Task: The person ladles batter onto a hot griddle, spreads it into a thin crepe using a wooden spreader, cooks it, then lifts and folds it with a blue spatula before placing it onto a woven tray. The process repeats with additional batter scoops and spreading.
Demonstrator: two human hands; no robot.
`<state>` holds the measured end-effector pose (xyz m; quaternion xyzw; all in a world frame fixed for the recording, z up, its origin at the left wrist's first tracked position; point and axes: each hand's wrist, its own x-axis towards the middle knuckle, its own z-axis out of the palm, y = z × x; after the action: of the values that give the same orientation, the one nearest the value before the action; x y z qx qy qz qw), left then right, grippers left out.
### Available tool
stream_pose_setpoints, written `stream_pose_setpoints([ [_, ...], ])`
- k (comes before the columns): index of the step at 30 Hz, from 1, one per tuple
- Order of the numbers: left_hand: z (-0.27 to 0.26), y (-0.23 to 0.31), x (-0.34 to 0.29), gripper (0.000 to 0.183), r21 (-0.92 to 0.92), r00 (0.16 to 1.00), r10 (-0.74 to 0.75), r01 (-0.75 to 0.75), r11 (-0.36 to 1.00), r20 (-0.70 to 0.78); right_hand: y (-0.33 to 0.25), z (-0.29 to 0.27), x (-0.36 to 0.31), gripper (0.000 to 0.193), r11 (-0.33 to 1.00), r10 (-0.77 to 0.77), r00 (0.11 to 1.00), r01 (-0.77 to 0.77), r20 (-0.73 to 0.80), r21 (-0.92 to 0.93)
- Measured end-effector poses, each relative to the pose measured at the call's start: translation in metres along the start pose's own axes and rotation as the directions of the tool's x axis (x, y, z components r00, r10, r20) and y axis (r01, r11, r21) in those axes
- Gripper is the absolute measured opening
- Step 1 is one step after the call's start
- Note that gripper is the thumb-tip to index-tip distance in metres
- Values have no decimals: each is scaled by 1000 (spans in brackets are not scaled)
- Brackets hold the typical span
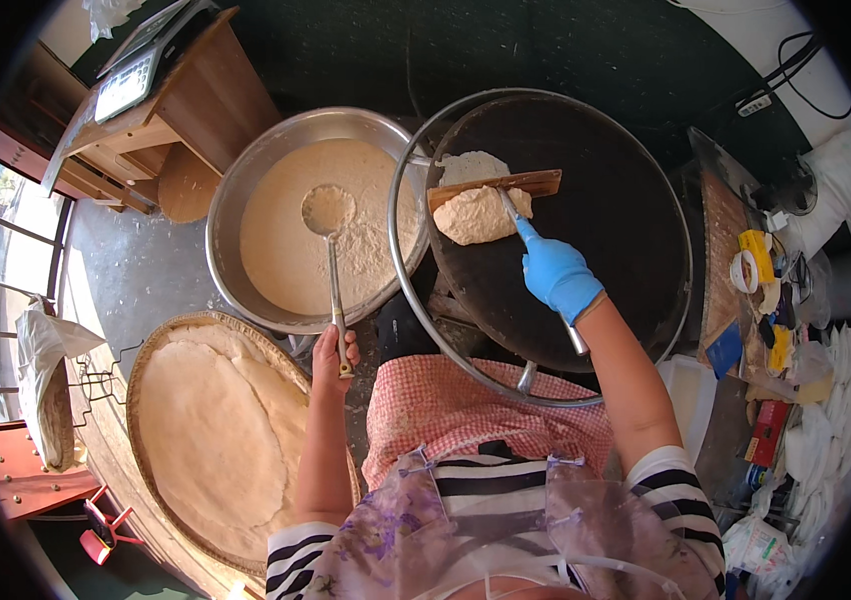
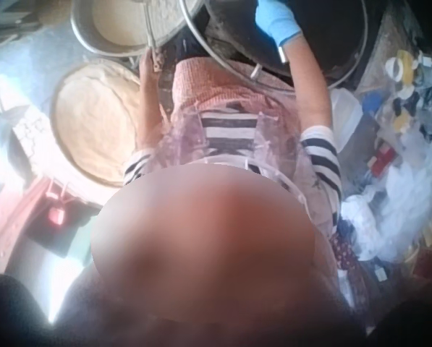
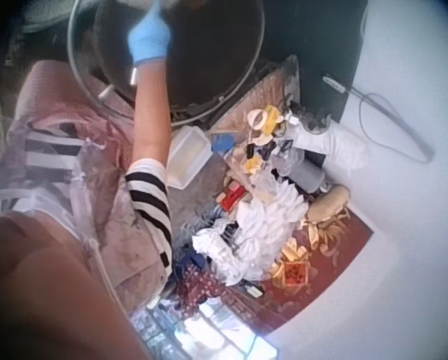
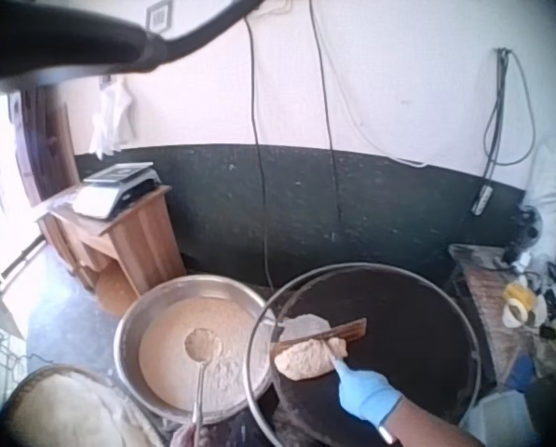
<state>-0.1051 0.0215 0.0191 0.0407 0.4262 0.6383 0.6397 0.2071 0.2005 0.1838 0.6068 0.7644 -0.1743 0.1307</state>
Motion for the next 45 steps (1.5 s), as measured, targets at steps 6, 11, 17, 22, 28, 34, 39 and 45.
stream_pose_setpoints([
  [6, -71, -1, 21, 18, -151, 913, -339, 311, 938, -226, 2, -12, -4, 58, 997, 33, 997, -28, -75, 69],
  [11, -65, 1, 20, 29, 757, 963, 156, 69, 650, -222, -8, 16, 3, 58, 996, -73, 990, 78, -122, 35],
  [17, 43, -94, -13, 35, 669, 973, 229, -156, 727, -21, 32, 16, -72, 60, 994, -103, 994, 102, 28, 24],
  [22, 92, -144, -23, 25, 464, 986, -169, 150, 873, 1, 25, 15, -56, 58, 988, -138, 987, 143, -83, 53],
  [28, 96, -140, -26, 20, 496, 991, -134, 131, 859, -29, 43, 21, -98, 61, 994, -106, 992, 104, 72, 26],
  [34, 89, -118, -3, 21, 574, 992, -121, 112, 811, -22, 51, 14, -87, 59, 988, -121, 992, 123, -32, 90],
  [39, 85, -93, 20, 21, 581, 993, -106, 121, 805, -60, 34, 33, -77, 59, 977, -193, 975, 201, -108, 76],
  [45, 83, -56, 64, 21, 688, 986, -164, 141, 712, -33, 61, 19, -105, 60, 1000, -20, 997, 20, 80, 0],
])
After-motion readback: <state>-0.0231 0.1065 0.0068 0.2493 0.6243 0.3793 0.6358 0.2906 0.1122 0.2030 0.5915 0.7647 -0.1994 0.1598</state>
